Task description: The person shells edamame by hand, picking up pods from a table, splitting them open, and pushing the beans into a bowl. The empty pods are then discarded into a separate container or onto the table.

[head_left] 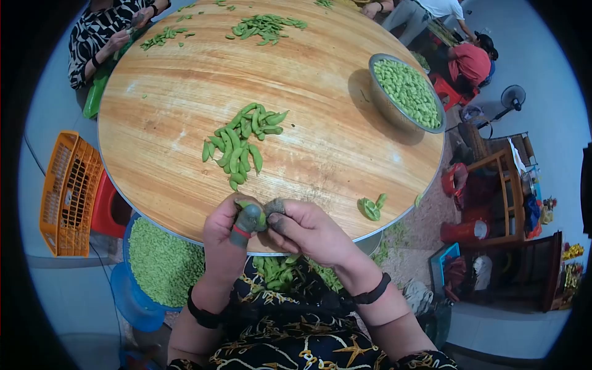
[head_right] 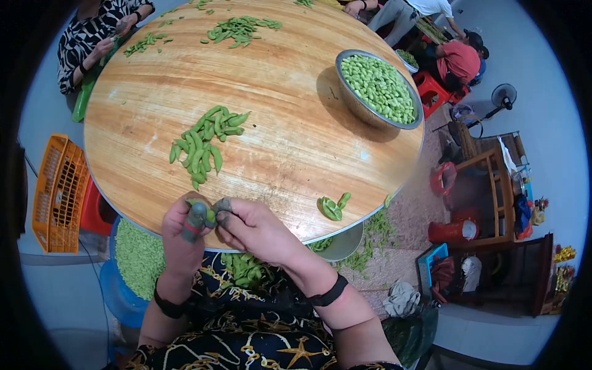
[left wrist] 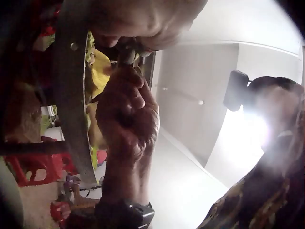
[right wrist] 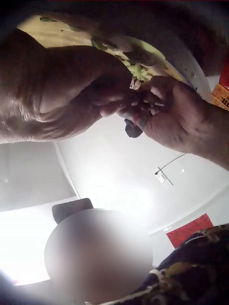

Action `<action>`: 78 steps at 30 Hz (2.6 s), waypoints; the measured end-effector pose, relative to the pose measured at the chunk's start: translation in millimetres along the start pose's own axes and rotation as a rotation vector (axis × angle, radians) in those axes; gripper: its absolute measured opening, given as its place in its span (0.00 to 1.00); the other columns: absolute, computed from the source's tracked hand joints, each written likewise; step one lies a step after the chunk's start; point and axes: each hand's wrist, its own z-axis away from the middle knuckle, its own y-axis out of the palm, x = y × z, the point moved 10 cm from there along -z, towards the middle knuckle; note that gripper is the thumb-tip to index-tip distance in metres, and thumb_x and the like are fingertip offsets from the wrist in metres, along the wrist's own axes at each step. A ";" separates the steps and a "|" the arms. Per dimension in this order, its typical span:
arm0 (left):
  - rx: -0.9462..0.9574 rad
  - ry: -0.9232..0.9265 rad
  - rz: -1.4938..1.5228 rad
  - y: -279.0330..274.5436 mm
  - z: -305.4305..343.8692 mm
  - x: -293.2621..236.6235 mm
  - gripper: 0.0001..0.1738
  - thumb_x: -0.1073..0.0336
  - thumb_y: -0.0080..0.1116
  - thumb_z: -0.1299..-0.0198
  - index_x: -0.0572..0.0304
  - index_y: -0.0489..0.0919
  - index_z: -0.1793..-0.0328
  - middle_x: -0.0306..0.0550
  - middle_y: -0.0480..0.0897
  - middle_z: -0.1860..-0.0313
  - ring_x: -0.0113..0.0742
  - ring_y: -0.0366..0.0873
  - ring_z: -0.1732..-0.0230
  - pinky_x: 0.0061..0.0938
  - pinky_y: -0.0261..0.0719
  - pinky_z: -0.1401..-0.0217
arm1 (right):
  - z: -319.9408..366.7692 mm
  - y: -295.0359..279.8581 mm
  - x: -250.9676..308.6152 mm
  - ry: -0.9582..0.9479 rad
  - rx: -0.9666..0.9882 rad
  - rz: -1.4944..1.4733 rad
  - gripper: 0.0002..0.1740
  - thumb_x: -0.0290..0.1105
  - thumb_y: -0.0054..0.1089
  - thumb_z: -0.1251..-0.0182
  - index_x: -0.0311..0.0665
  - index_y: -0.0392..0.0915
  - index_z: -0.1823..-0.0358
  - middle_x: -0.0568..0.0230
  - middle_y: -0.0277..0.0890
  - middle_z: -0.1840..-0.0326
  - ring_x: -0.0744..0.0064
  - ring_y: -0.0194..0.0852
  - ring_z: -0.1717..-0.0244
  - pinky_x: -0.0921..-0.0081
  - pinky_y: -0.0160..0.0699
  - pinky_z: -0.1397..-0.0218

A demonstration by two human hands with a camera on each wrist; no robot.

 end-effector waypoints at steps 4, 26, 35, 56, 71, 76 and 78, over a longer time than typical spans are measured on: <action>0.210 -0.043 0.162 13.4 0.1 -0.9 0.07 0.66 0.51 0.38 0.63 0.72 0.63 0.36 0.74 0.69 0.19 0.67 0.72 0.13 0.65 0.69 | 7.3 2.9 -12.8 0.247 -0.045 -0.259 0.09 0.29 0.41 0.30 0.35 0.70 0.67 0.74 0.63 0.82 0.88 0.52 0.85 0.86 0.51 0.83; 0.152 0.066 -0.650 12.4 2.4 -12.6 0.20 0.74 0.57 0.46 0.66 0.69 0.46 0.39 0.75 0.69 0.23 0.72 0.68 0.18 0.71 0.64 | 2.6 -31.9 37.3 -0.129 -0.314 0.427 0.09 0.30 0.54 0.37 0.30 0.74 0.61 0.72 0.72 0.78 0.86 0.65 0.75 0.84 0.68 0.72; 0.245 0.362 -0.819 20.3 16.5 -38.7 0.19 0.75 0.60 0.53 0.60 0.73 0.52 0.49 0.76 0.69 0.40 0.76 0.66 0.26 0.74 0.60 | 0.4 -15.1 0.5 0.120 -0.194 -0.037 0.05 0.26 0.52 0.37 0.31 0.74 0.66 0.74 0.67 0.83 0.90 0.56 0.86 0.88 0.55 0.82; -0.014 -0.054 0.077 -26.4 4.9 -10.2 0.12 0.75 0.50 0.42 0.62 0.71 0.51 0.39 0.73 0.70 0.19 0.65 0.76 0.09 0.60 0.78 | -81.5 -59.9 77.8 -0.181 -0.281 1.706 0.09 0.31 0.55 0.49 0.32 0.74 0.69 0.47 0.74 0.75 0.48 0.73 0.73 0.59 0.69 0.69; 0.084 0.159 -0.415 6.8 1.0 -29.0 0.11 0.69 0.59 0.44 0.61 0.78 0.55 0.41 0.78 0.69 0.28 0.76 0.68 0.22 0.73 0.67 | 7.6 -17.5 17.9 0.075 -0.248 0.258 0.12 0.38 0.50 0.32 0.36 0.72 0.68 0.77 0.63 0.83 0.87 0.54 0.84 0.87 0.52 0.82; 0.018 -0.109 0.058 1.0 0.3 1.4 0.10 0.70 0.56 0.43 0.67 0.76 0.56 0.37 0.78 0.68 0.15 0.70 0.72 0.07 0.59 0.76 | 14.2 -1.3 14.7 0.094 -0.085 0.120 0.14 0.36 0.39 0.28 0.36 0.68 0.69 0.76 0.60 0.82 0.88 0.55 0.79 0.87 0.55 0.78; 0.013 -0.143 0.119 1.5 1.5 3.0 0.07 0.68 0.56 0.41 0.65 0.79 0.60 0.36 0.78 0.70 0.20 0.72 0.66 0.16 0.70 0.63 | 14.8 -1.1 13.7 0.103 -0.073 0.130 0.14 0.36 0.38 0.28 0.36 0.68 0.69 0.77 0.60 0.82 0.88 0.54 0.80 0.87 0.55 0.78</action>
